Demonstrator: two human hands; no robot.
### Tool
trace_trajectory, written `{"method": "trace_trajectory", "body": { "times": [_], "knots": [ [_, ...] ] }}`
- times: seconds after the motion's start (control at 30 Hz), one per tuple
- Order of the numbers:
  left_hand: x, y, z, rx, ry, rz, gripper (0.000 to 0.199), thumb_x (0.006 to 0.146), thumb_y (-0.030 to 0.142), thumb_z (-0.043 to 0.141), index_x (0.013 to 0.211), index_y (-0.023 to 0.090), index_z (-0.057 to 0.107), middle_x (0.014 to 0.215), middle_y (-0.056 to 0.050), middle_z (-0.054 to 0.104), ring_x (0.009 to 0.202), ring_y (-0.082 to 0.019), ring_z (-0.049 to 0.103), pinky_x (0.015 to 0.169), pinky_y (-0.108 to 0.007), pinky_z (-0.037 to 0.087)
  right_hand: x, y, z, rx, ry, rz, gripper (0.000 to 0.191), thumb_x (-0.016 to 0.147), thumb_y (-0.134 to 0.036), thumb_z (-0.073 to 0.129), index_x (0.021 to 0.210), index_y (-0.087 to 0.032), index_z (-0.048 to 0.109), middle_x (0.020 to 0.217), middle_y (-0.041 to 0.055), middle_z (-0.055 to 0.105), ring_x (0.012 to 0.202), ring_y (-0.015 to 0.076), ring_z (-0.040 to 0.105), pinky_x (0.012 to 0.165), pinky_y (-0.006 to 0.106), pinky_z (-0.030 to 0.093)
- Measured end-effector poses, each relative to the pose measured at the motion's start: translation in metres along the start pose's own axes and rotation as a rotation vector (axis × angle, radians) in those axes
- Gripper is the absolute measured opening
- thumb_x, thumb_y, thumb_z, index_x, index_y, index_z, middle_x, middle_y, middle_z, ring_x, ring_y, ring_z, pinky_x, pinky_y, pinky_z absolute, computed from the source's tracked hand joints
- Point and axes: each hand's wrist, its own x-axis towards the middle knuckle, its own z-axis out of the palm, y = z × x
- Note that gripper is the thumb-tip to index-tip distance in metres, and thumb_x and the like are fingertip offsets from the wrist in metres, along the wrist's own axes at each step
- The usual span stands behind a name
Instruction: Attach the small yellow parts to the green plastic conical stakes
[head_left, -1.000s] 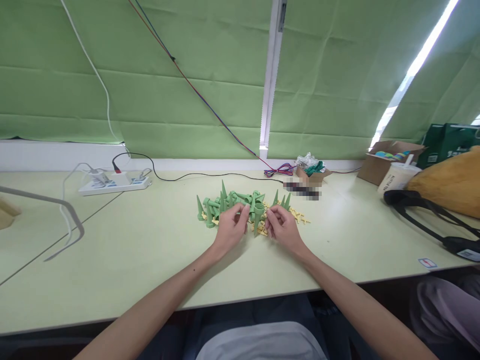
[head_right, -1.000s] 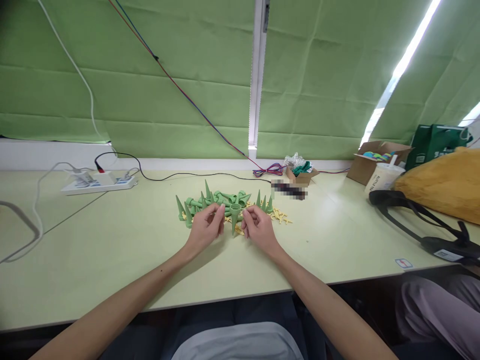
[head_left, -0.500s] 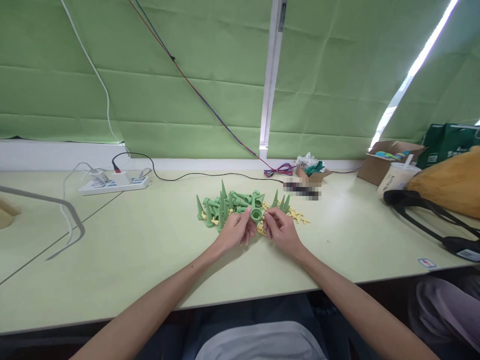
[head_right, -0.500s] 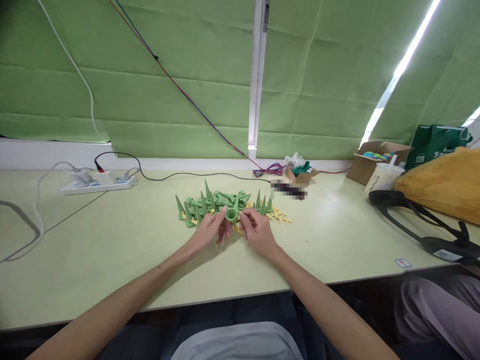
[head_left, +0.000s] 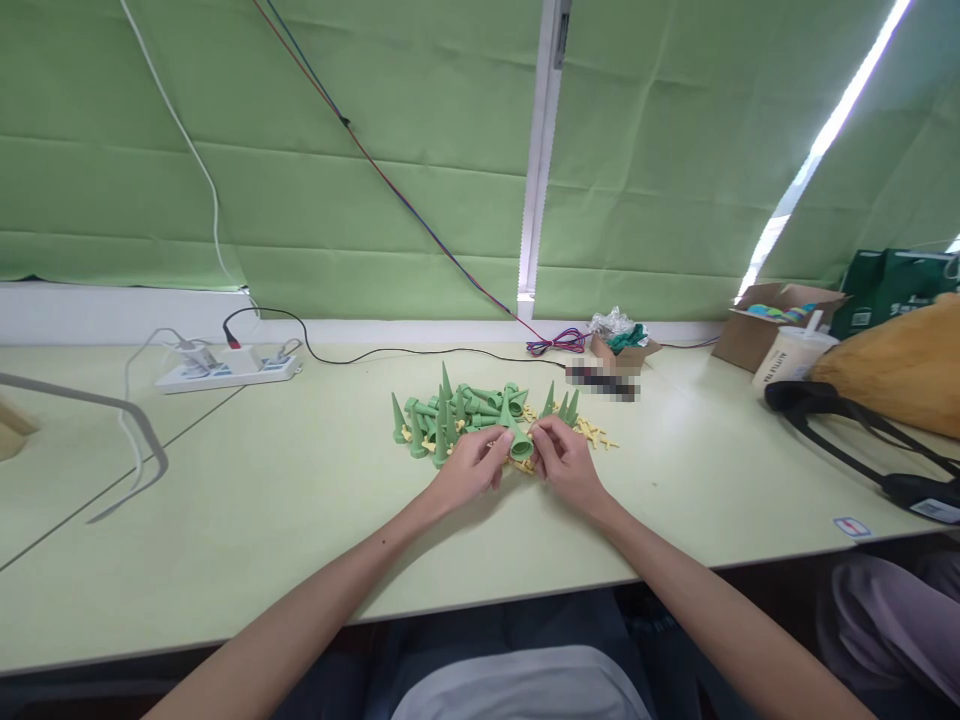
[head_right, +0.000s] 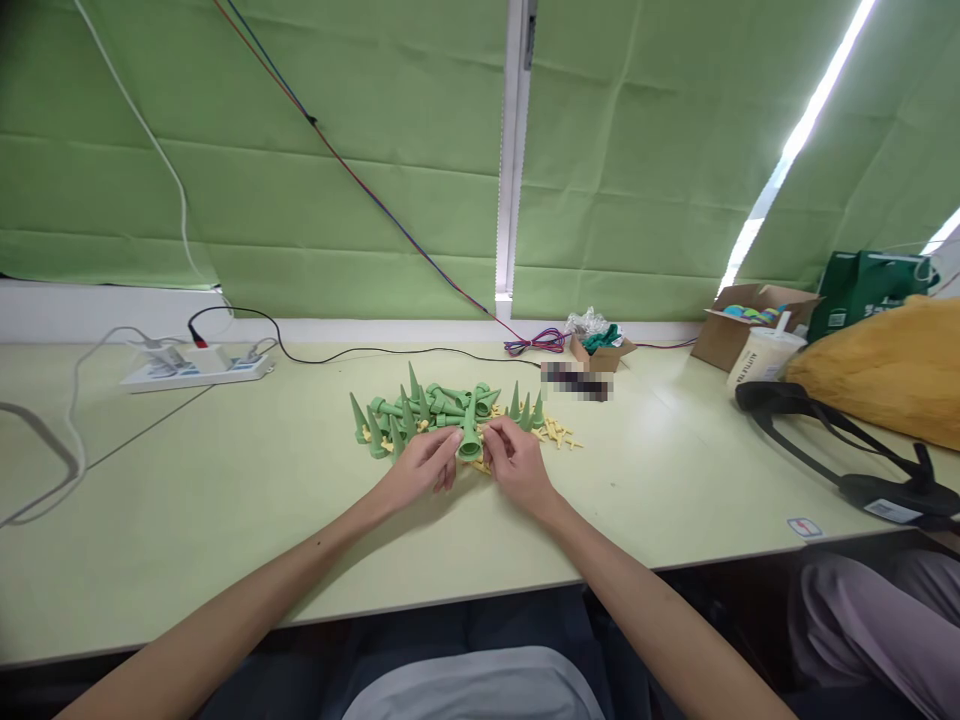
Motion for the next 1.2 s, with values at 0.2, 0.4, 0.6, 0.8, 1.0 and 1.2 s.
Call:
{"method": "trace_trajectory", "body": {
  "times": [0.2,0.4,0.6,0.8,1.0,1.2],
  "knots": [
    [0.0,0.002,0.0,0.095,0.007,0.089,0.035,0.095,0.047,0.038,0.076,0.02,0.046,0.059,0.003,0.051,0.047,-0.012,0.051,0.053,-0.025,0.041,0.001,0.003,-0.001,-0.019,0.008,-0.011,0.026,0.097,-0.041,0.044,0.082,-0.021,0.051,0.058,-0.0038,0.049,0.046,0.011,0.046,0.047,0.024,0.039],
    [0.001,-0.002,0.001,0.171,0.051,0.13,0.027,0.094,0.042,0.043,0.083,0.018,0.052,0.084,-0.003,0.054,0.058,-0.011,0.053,0.051,-0.024,0.042,0.001,0.005,-0.001,-0.077,0.006,-0.025,0.024,0.098,-0.038,0.044,0.081,-0.021,0.049,0.056,-0.0043,0.047,0.047,0.0112,0.045,0.048,0.024,0.037],
    [0.002,-0.004,0.002,0.187,0.062,0.148,0.022,0.091,0.038,0.048,0.094,0.018,0.054,0.092,-0.005,0.054,0.067,-0.013,0.056,0.053,-0.024,0.046,0.001,0.007,0.0,-0.111,0.006,-0.036,0.024,0.097,-0.036,0.045,0.079,-0.021,0.049,0.055,-0.0047,0.045,0.046,0.0111,0.042,0.048,0.024,0.033],
    [0.003,-0.008,0.002,0.214,0.075,0.162,0.021,0.091,0.036,0.05,0.098,0.017,0.053,0.094,-0.005,0.052,0.064,-0.011,0.055,0.051,-0.023,0.045,0.002,0.007,0.001,-0.146,0.011,-0.048,0.023,0.097,-0.035,0.045,0.079,-0.021,0.049,0.055,-0.0043,0.045,0.047,0.0115,0.041,0.048,0.025,0.031],
    [0.003,-0.011,0.002,0.258,0.083,0.236,0.015,0.093,0.03,0.047,0.098,0.018,0.055,0.093,-0.005,0.052,0.071,-0.013,0.055,0.055,-0.022,0.045,0.002,0.006,0.0,-0.188,0.002,-0.038,0.025,0.096,-0.035,0.045,0.077,-0.02,0.049,0.054,-0.0046,0.044,0.046,0.011,0.04,0.047,0.025,0.029],
    [0.002,-0.011,0.003,0.343,0.083,0.343,0.017,0.094,0.022,0.044,0.104,0.019,0.057,0.105,-0.008,0.057,0.077,-0.015,0.057,0.065,-0.026,0.048,0.003,0.007,0.0,-0.208,0.012,-0.01,0.029,0.096,-0.036,0.045,0.071,-0.02,0.048,0.051,-0.0048,0.043,0.044,0.0105,0.039,0.047,0.025,0.03]
  ]
}}
